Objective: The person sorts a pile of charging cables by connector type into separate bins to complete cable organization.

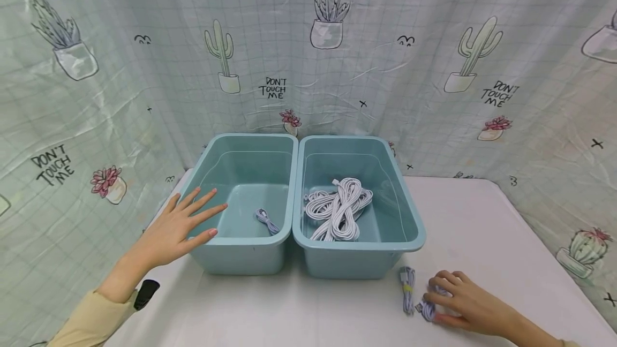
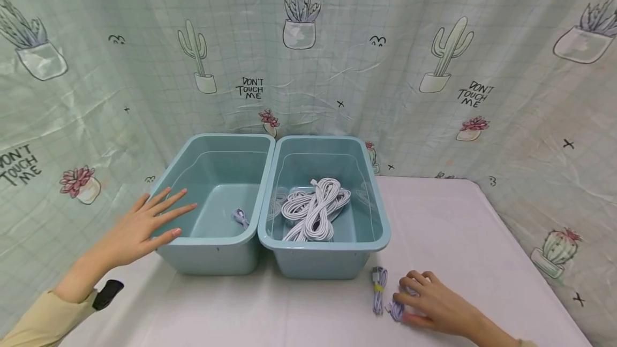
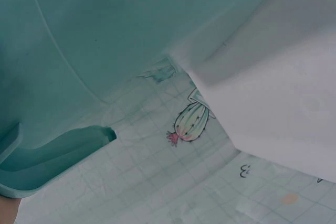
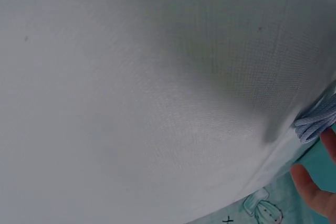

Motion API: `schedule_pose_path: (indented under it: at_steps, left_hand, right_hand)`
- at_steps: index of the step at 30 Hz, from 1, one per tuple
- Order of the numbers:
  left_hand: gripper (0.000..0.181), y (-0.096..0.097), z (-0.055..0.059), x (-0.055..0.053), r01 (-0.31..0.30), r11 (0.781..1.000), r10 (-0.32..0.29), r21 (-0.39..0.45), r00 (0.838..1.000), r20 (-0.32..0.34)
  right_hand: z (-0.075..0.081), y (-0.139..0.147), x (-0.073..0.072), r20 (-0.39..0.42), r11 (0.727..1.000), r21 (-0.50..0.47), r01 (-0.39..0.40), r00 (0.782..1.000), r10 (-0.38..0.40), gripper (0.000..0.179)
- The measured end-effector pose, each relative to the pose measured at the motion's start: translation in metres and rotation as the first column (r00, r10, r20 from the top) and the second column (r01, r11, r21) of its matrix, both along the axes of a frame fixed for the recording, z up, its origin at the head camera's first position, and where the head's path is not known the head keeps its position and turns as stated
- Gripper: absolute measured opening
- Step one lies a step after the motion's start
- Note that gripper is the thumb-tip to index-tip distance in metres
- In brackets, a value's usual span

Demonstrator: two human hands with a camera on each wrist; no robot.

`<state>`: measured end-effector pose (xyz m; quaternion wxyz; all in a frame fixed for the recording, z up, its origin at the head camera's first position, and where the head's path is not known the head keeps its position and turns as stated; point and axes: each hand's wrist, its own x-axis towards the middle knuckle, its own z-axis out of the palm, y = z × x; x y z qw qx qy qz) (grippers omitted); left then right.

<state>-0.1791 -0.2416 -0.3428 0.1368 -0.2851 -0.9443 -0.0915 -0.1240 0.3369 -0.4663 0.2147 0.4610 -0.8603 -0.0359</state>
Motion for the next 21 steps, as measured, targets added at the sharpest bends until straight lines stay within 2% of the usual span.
schedule_pose_path:
  at_steps: [6, 12, 21]
  left_hand:
    - [0.051, 0.000, 0.001, 0.000, 0.004, 1.000, -0.004, 0.002, 1.000, 0.003]
    - [0.051, 0.000, 0.000, -0.001, 0.006, 1.000, -0.006, 0.000, 1.000, 0.000]
    - [0.051, 0.000, -0.001, -0.002, 0.004, 1.000, -0.004, -0.002, 1.000, -0.010]
  right_hand:
    - [-0.006, -0.002, -0.001, 0.024, 1.000, -0.010, 0.008, 1.000, -0.008, 0.029]
    - [-0.011, -0.005, -0.003, 0.069, 0.996, -0.074, -0.048, 0.996, 0.054, 0.032]
    - [-0.015, -0.008, -0.002, 0.105, 0.988, -0.135, -0.072, 0.991, 0.086, 0.033]
